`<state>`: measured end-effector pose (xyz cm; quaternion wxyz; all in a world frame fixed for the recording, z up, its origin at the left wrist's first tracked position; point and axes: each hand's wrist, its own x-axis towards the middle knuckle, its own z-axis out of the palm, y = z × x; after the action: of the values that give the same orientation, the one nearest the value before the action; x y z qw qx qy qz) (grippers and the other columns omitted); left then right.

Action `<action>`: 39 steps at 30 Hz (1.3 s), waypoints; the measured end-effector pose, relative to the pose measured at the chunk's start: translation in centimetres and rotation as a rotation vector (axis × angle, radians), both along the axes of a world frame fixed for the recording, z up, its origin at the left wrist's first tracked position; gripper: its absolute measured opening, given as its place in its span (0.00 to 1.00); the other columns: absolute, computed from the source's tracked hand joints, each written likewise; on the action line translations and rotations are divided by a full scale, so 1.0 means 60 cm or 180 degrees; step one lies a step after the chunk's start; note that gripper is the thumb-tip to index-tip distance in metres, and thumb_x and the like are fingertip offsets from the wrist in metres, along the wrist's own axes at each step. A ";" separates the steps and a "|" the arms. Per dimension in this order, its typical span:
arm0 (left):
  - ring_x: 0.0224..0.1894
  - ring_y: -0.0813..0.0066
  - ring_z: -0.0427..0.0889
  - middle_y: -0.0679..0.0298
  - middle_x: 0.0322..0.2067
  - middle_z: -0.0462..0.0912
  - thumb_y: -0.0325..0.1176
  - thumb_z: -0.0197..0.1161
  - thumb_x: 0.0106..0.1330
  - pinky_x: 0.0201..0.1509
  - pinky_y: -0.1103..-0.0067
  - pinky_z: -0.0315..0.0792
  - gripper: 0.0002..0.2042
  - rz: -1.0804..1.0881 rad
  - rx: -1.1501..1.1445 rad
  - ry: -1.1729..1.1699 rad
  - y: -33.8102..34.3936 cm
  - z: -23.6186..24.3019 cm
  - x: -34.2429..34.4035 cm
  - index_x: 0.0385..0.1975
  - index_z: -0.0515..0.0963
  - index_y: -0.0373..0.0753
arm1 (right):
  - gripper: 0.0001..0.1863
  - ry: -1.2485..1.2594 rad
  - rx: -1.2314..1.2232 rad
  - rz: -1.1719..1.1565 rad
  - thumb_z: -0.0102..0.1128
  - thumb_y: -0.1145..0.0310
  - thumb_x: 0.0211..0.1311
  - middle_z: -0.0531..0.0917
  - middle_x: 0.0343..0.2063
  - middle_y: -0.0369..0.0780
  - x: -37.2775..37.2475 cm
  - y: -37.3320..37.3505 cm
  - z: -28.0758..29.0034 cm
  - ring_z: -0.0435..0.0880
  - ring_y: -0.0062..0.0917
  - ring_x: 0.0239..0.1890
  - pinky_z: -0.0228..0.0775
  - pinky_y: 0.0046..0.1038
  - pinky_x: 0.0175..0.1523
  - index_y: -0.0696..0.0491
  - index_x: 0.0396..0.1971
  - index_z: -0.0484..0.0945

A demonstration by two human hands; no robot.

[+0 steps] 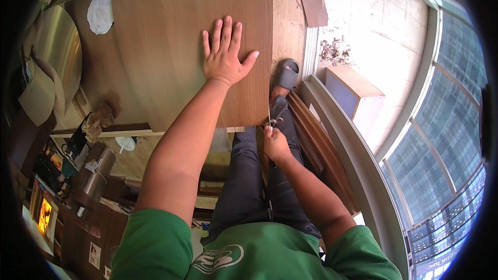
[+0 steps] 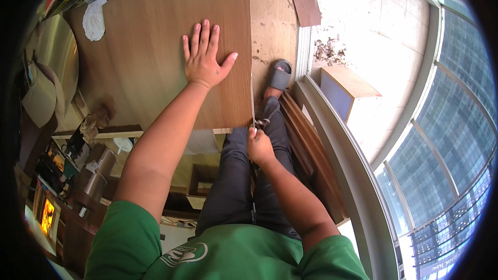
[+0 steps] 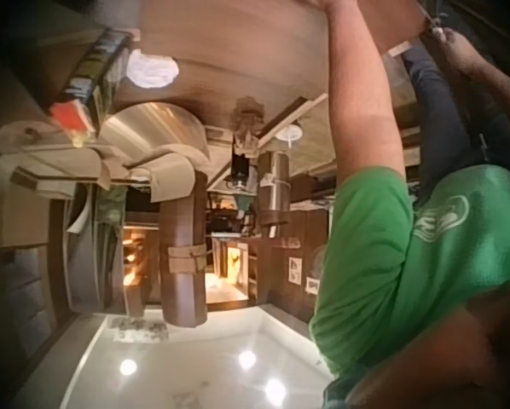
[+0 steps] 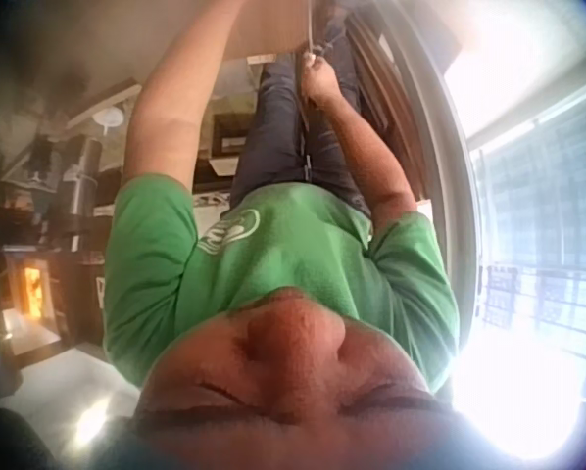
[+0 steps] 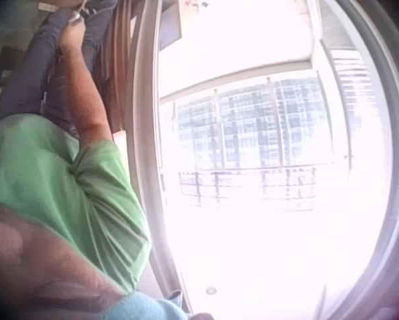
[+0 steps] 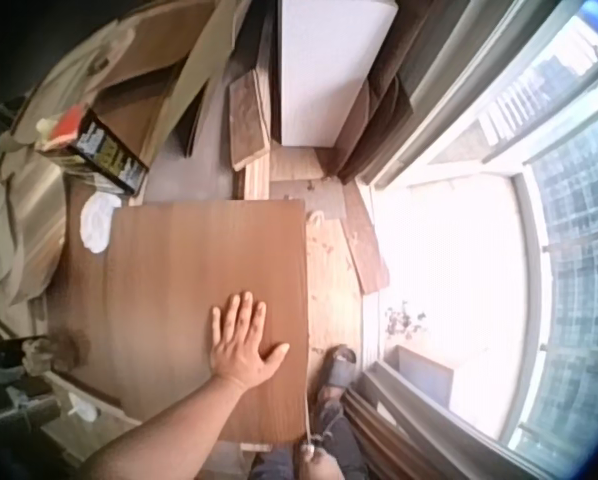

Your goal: The person scores and cuts a laminate sheet using a utility knife while holding it steady against a wooden surface.

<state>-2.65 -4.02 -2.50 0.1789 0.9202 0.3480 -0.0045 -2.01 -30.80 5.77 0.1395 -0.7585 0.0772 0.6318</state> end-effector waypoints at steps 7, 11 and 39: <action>0.82 0.60 0.44 0.61 0.80 0.49 0.63 0.59 0.65 0.82 0.51 0.31 0.44 0.0017 0.0056 0.0059 0.003 0.001 -0.010 0.77 0.57 0.47 | 0.30 -0.0034 0.0098 -0.0070 0.41 0.49 0.80 0.85 0.35 0.60 -0.031 -0.048 0.118 0.87 0.52 0.44 0.76 0.46 0.50 0.65 0.40 0.77; 0.82 0.61 0.44 0.61 0.80 0.50 0.63 0.59 0.65 0.82 0.51 0.31 0.44 -0.0005 0.0047 0.0043 0.001 0.003 -0.007 0.77 0.57 0.47 | 0.29 -0.0093 -0.0155 0.0314 0.41 0.49 0.80 0.84 0.37 0.61 -0.044 -0.063 0.036 0.85 0.56 0.47 0.75 0.45 0.52 0.64 0.41 0.78; 0.82 0.60 0.44 0.61 0.80 0.49 0.61 0.60 0.64 0.82 0.52 0.31 0.44 0.0008 0.0053 0.0108 -0.001 -0.001 -0.003 0.78 0.56 0.47 | 0.29 -0.0005 -0.0022 0.0294 0.42 0.50 0.80 0.83 0.27 0.60 0.026 0.029 0.025 0.86 0.52 0.32 0.77 0.44 0.39 0.66 0.37 0.75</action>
<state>-2.81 -4.06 -2.58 0.1653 0.9210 0.3523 -0.0171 -0.48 -29.05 7.29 0.1076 -0.7623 0.0441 0.6367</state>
